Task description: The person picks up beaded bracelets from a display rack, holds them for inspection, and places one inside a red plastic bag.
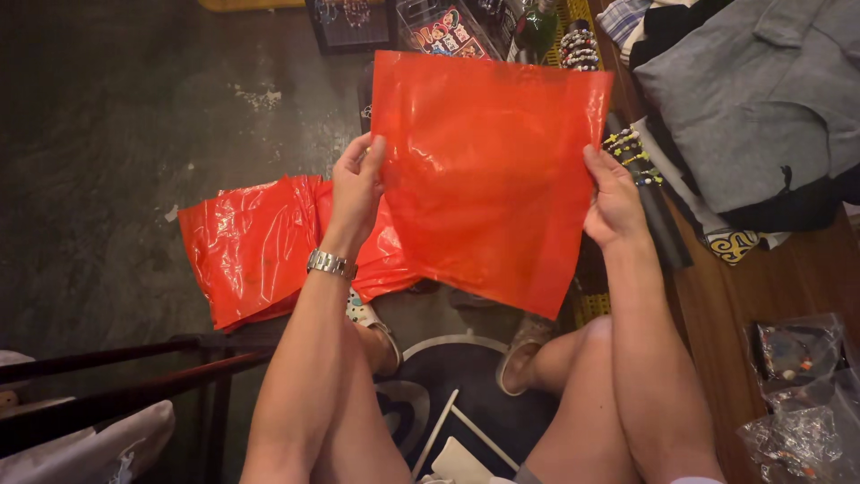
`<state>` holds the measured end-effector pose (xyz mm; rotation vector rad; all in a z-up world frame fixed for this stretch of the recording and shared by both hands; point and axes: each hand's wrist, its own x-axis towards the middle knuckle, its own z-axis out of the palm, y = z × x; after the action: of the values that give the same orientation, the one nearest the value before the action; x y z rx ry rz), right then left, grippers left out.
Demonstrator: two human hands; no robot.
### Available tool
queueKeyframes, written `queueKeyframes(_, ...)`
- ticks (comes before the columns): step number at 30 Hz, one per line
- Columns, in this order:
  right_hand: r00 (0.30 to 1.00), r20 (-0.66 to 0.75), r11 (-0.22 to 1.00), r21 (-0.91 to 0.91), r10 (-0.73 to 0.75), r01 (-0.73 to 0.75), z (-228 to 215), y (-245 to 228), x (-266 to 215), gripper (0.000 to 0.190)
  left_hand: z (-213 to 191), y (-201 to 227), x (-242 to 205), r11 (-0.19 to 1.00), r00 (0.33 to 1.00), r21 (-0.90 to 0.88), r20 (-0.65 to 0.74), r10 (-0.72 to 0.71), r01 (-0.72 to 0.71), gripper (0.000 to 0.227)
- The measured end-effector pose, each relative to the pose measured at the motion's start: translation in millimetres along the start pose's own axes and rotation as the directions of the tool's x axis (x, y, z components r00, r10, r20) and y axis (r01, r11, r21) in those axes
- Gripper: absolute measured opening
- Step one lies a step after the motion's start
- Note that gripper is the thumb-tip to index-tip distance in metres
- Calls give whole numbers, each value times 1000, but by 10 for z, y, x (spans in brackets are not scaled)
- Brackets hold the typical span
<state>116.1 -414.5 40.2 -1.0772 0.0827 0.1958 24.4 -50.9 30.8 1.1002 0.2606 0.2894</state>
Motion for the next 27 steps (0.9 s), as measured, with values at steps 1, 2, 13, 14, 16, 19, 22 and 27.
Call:
queueKeyframes(1,1000,-2,999,25,-22,22,24,-11,-11,18,111,129,-109,996,997,64,52,54,-57,44)
queueKeyframes(2,999,-5,998,49,-43,44,46,-23,-24,18,222,256,-218,985,989,124,108,103,-116,58)
queueKeyframes(13,996,92,1000,23,-17,15,139,-104,-118,22,184,45,-158,987,987,89,98,125,-134,86)
queueKeyframes(14,987,157,1000,-11,29,-28,203,-144,-177,29,186,93,-184,998,998,-15,22,61,-61,80)
queueKeyframes(16,978,195,994,-86,78,-62,120,-67,-216,38,108,53,-94,997,999,-58,-21,49,-50,67)
queueKeyframes(19,955,244,965,-236,168,-110,-16,88,-181,46,0,18,5,991,997,-127,-75,34,-44,47)
queueKeyframes(22,956,243,954,-284,164,-92,44,192,-138,41,-167,-95,132,984,996,-179,-87,-6,-9,42)
queueKeyframes(27,982,179,971,-240,54,-10,29,365,45,31,-349,-292,142,990,989,-66,-64,-131,126,92)
